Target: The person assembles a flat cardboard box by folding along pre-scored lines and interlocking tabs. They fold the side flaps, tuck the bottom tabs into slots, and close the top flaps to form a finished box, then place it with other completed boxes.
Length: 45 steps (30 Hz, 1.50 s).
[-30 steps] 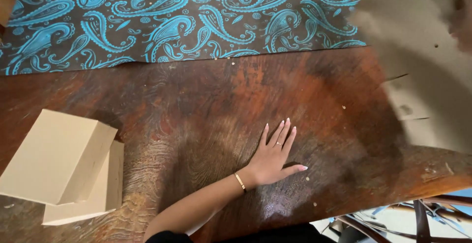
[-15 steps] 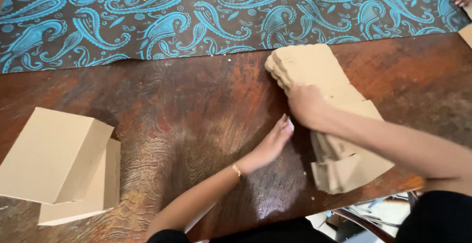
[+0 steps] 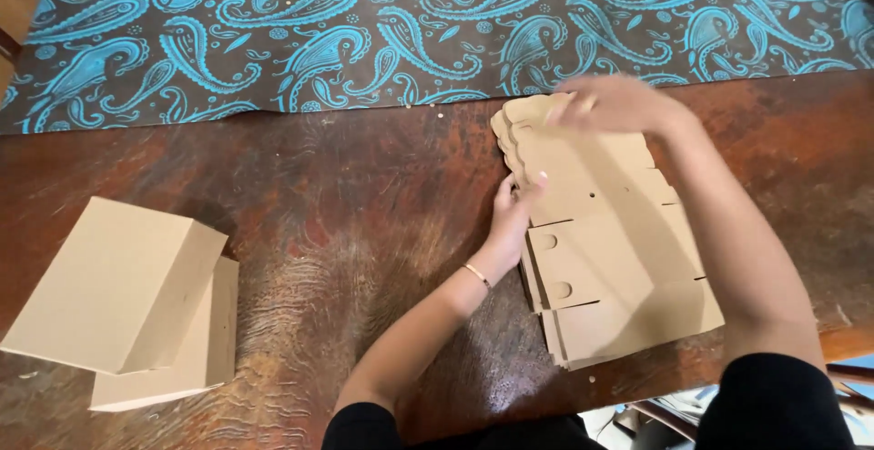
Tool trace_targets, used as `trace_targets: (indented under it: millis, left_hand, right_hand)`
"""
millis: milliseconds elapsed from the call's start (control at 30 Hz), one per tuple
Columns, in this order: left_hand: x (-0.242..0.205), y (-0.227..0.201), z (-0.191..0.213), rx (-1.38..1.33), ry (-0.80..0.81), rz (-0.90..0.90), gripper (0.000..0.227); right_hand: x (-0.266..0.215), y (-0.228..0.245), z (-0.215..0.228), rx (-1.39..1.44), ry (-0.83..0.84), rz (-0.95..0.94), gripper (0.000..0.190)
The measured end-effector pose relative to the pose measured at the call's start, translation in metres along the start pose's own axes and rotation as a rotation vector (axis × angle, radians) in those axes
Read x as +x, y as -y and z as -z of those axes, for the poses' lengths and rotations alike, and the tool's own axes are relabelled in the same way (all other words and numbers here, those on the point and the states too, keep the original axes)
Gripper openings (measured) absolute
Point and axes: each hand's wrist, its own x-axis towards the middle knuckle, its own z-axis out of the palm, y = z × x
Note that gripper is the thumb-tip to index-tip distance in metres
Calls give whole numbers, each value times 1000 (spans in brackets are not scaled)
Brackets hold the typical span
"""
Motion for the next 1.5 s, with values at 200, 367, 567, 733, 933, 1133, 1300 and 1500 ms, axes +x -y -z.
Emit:
trace_targets:
  millis: [200, 367, 567, 733, 933, 1133, 1300, 1500]
  left_hand:
    - [10, 21, -10, 378, -41, -289, 66]
    - [19, 16, -11, 552, -11, -391, 65]
    - [20, 28, -8, 606, -101, -499, 73]
    - [8, 22, -9, 622, -150, -568, 79]
    - [-60, -16, -28, 976, 117, -879, 74]
    - [-129, 18, 4, 1601, 639, -899, 82]
    - [-126, 34, 14, 1783, 602, -996, 88]
    - [-122, 15, 9, 1922, 766, -826, 104]
  right_hand:
    - [-16, -72, -57, -3, -226, -353, 89]
    - [-17, -87, -93, 57, -300, -399, 83]
    - [-11, -91, -105, 19, -334, -374, 87]
    - [1, -109, -121, -90, -298, -355, 91]
    - [9, -134, -125, -140, -241, -309, 95]
    - [11, -126, -121, -152, -212, -321, 89]
    - [18, -123, -123, -331, -256, -268, 88]
    - [36, -98, -115, -163, -233, -195, 84]
